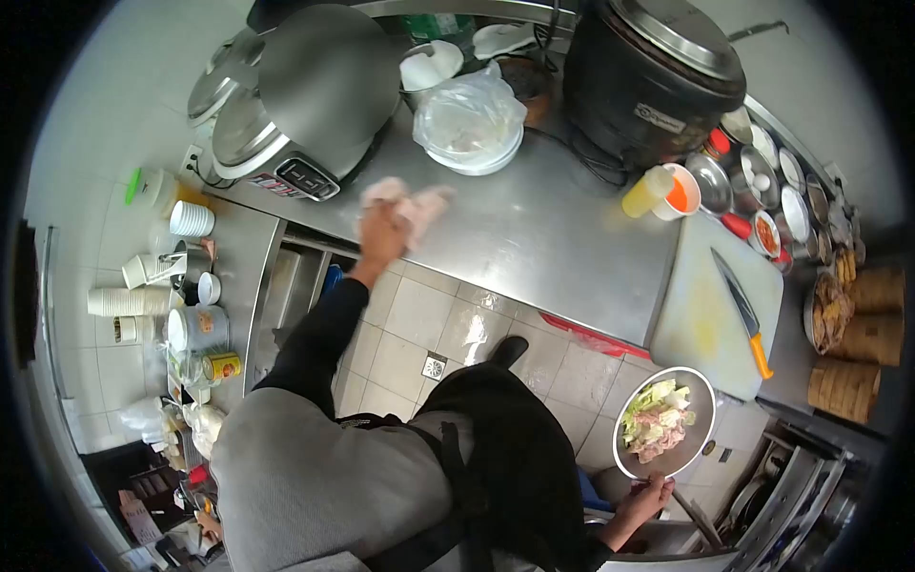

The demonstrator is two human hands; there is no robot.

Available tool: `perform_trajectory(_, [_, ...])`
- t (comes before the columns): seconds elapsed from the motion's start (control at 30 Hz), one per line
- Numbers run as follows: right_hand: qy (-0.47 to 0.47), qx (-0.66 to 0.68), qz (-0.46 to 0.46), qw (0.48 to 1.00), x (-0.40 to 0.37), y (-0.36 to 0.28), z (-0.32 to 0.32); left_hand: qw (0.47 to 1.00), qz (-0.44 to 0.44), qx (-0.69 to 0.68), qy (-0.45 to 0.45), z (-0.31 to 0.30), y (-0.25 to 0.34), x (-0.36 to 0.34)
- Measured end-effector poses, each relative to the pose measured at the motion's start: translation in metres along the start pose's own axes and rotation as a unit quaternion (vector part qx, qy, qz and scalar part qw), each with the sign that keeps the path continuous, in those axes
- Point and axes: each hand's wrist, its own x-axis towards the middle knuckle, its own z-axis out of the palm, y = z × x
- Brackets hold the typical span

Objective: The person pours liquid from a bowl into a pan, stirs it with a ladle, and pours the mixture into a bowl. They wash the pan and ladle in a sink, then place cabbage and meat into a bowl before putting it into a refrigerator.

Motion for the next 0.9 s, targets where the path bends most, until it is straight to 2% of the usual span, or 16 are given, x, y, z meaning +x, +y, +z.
perform_trajectory(0.03, [0.011, 0.004, -0.003, 1.000, -0.003, -0.007, 0.011, 0.981, -0.015, 0.185, 0.051, 0.005, -0.049, 0.016])
perform_trajectory(0.1, [-0.016, 0.023, -0.007, 1.000, 0.025, 0.005, 0.003, 0.990, -0.065, 0.120, 0.017, 0.001, -0.074, 0.043])
perform_trajectory(0.17, [-0.033, -0.022, -0.002, 0.999, 0.036, 0.000, 0.012, 0.978, 0.124, 0.162, 0.035, 0.023, -0.071, 0.068])
perform_trajectory(0.2, [-0.050, -0.015, -0.005, 0.999, 0.038, -0.002, 0.016, 0.969, 0.120, 0.212, 0.024, 0.028, -0.063, 0.076])
perform_trajectory(0.27, [-0.035, -0.008, 0.009, 0.999, 0.025, -0.014, 0.026, 0.983, 0.014, 0.147, -0.109, 0.038, -0.083, 0.113])
perform_trajectory(0.3, [-0.016, 0.005, 0.022, 1.000, 0.013, -0.027, 0.032, 0.931, 0.198, 0.304, 0.043, 0.045, -0.097, 0.115])
perform_trajectory(0.37, [-0.024, 0.003, 0.044, 0.999, -0.007, -0.037, 0.021, 0.889, 0.267, 0.367, -0.065, 0.048, -0.109, 0.117])
perform_trajectory(0.43, [-0.032, 0.083, -0.004, 0.996, -0.003, -0.020, 0.002, 0.875, 0.376, 0.302, 0.045, 0.006, -0.065, 0.114])
perform_trajectory(0.47, [-0.007, 0.086, -0.011, 0.996, 0.001, -0.018, -0.003, 0.962, 0.192, 0.176, 0.084, 0.066, -0.133, 0.140])
perform_trajectory(0.5, [0.009, 0.081, -0.008, 0.997, 0.000, -0.014, -0.010, 0.903, 0.273, 0.260, 0.205, 0.015, -0.073, 0.113])
perform_trajectory(0.53, [0.028, 0.097, -0.018, 0.995, 0.005, -0.007, -0.019, 0.945, 0.252, 0.090, 0.187, -0.001, -0.049, 0.111])
perform_trajectory(0.57, [0.049, 0.088, -0.024, 0.995, 0.013, -0.001, -0.013, 0.958, 0.197, 0.061, 0.198, 0.000, 0.021, 0.084])
perform_trajectory(0.6, [0.078, 0.081, -0.012, 0.994, 0.015, 0.006, -0.012, 0.953, 0.235, -0.046, 0.186, 0.014, 0.073, 0.075])
perform_trajectory(0.73, [0.154, 0.123, -0.010, 0.980, 0.028, 0.033, -0.021, 0.857, 0.353, -0.347, -0.142, 0.071, 0.266, 0.011])
perform_trajectory(0.83, [0.165, 0.145, -0.030, 0.975, 0.036, 0.033, -0.098, 0.735, 0.431, -0.403, -0.335, 0.050, 0.425, -0.102])
perform_trajectory(0.9, [0.180, 0.139, -0.049, 0.973, 0.047, 0.035, -0.122, 0.662, 0.494, -0.405, -0.392, 0.070, 0.501, -0.143])
